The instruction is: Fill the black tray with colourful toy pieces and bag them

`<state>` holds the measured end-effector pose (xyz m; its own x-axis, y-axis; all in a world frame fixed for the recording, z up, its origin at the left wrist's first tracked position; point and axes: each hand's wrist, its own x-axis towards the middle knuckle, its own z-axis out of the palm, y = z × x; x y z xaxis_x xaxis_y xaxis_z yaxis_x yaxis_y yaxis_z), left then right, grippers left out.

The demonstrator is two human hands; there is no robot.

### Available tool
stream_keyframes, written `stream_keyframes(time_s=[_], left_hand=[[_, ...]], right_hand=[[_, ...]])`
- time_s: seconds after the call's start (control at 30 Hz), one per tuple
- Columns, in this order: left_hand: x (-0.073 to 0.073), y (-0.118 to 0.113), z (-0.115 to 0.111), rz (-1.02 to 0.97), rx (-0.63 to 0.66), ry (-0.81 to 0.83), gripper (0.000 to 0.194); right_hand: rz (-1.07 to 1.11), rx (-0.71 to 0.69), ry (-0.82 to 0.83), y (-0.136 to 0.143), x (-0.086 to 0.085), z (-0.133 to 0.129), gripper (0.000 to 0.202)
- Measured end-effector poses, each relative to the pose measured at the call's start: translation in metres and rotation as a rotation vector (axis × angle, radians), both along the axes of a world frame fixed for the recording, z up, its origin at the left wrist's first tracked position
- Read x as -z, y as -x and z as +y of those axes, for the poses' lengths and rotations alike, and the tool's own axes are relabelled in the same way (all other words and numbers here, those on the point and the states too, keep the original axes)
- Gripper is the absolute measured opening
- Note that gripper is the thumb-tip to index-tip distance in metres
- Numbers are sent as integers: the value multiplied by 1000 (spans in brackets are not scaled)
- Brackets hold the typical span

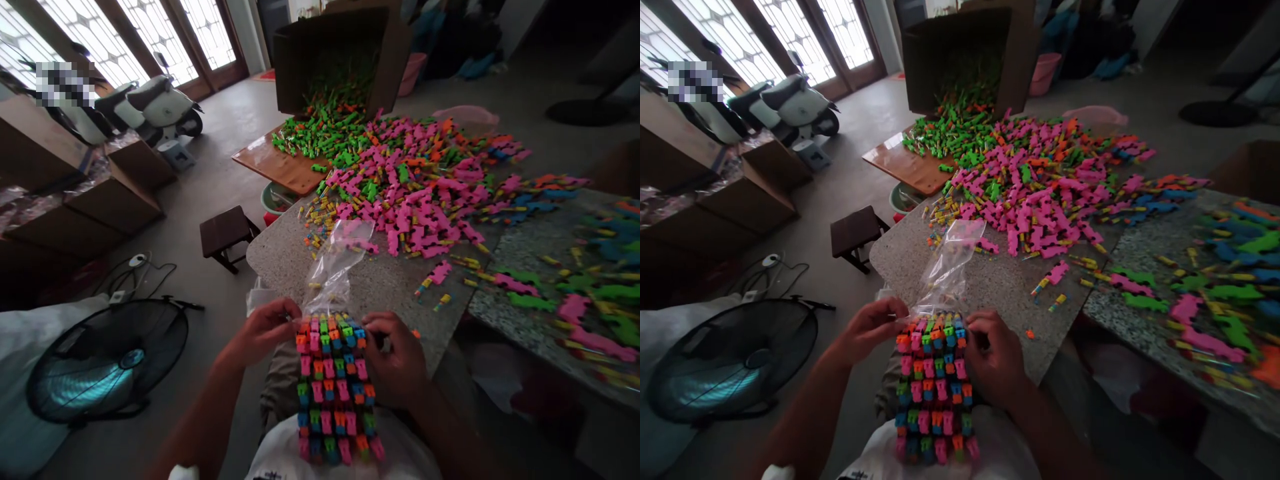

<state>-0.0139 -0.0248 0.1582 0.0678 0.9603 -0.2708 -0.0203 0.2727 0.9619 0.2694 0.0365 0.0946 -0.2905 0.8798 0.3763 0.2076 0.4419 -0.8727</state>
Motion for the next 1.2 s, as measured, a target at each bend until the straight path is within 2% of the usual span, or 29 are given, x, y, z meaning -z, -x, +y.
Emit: stream_keyframes(time_s=[0.1,0.23,0.33,0.47,0.53,0.6,0.7,0.77,0.83,1.0,1.1,1.2], left_hand=[[-4,2,1,-24,69,19,40],[-6,4,2,26,97,-30,41],[-6,1,0,236,68,-88,36],[-5,-6,-4,453,41,-162,29],[-4,-6,-5,419,32,-146,29],[-2,-2,-4,303,17,-82,30],[0,7,1,120,73,10,35],[-2,11,5,68,119,59,37],[-5,12,9,96,134,85,34],[-11,9,14,374,148,47,24],[-8,4,11,496,85,-37,22],[-1,-7,3,481,-16,-122,21]], right_hand=[[42,-20,201,3,3,0,5],[-47,-119,413,2,-2,12,25],[-175,-226,374,-2,-14,25,23],[-251,-188,310,-7,-21,33,10],[-223,-180,341,-6,-19,32,9],[-201,-167,402,-5,-16,29,13],[-178,-122,445,-2,-14,27,19],[-175,-136,416,0,-16,29,27],[-199,-178,375,1,-20,32,26],[-238,-168,337,1,-29,36,8],[-215,-130,169,-2,-29,34,5],[-174,-79,-80,-6,-23,27,8]])
